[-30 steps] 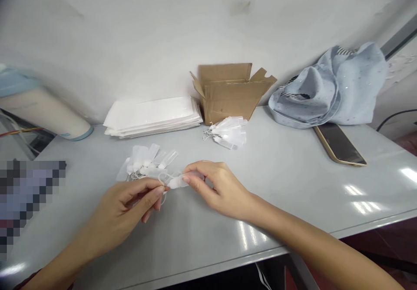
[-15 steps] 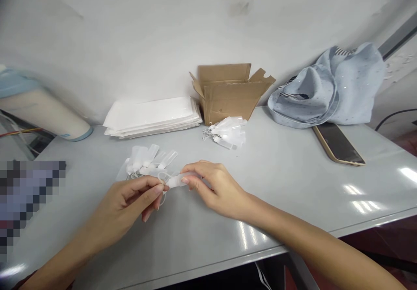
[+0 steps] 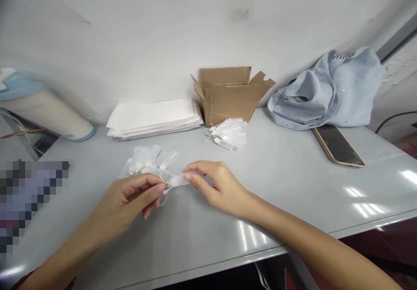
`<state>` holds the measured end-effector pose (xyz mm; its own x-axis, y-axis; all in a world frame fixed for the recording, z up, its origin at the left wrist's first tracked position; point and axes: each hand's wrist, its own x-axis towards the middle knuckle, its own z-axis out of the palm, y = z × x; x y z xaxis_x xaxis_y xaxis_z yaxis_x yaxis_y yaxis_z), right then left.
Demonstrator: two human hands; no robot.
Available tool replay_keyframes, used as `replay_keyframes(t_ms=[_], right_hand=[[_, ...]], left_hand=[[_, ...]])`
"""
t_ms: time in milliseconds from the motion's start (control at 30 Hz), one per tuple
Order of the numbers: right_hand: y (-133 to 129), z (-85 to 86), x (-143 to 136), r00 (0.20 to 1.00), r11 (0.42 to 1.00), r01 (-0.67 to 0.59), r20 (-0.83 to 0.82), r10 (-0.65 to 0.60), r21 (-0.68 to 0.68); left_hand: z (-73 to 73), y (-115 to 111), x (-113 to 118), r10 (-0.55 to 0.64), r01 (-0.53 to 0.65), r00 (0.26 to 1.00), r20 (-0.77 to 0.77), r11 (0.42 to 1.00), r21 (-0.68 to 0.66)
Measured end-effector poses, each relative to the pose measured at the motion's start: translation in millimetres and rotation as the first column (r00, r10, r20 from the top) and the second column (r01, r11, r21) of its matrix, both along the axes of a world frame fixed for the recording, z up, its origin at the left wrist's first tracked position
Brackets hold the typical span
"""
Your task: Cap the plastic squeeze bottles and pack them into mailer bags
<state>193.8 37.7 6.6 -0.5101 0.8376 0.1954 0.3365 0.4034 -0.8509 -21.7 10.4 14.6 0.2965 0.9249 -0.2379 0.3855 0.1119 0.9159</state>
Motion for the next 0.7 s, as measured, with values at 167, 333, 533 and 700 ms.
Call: replay_keyframes(t_ms=[167, 333, 533, 700], right_hand=[[0.2, -1.4, -1.0, 1.000, 0.999, -0.030, -0.002, 0.030, 0.027], [-0.1, -2.0, -1.1, 0.999, 0.998, -0.045, 0.014, 0.044, 0.043], [-0.9, -3.3, -2.3, 0.999, 0.997, -0.050, 0.006, 0.049, 0.051], [-0.6, -0.6, 0.0, 0.999, 0.998, -0.047, -0.005, 0.047, 0.031]], left_hand=[[-1.0, -1.8, 0.3, -0.039, 0.040, 0.999, -0.008, 0.999, 0.033], [-2.0, -3.1, 1.8, -0.055, 0.056, 0.997, -0.055, 0.998, 0.019], [-3.1, -3.6, 3.4, -0.051, 0.052, 0.997, -0.065, 0.998, 0.024], [-2.3, -0.8, -0.1, -0.054, 0.055, 0.997, -0.061, 0.998, 0.021]])
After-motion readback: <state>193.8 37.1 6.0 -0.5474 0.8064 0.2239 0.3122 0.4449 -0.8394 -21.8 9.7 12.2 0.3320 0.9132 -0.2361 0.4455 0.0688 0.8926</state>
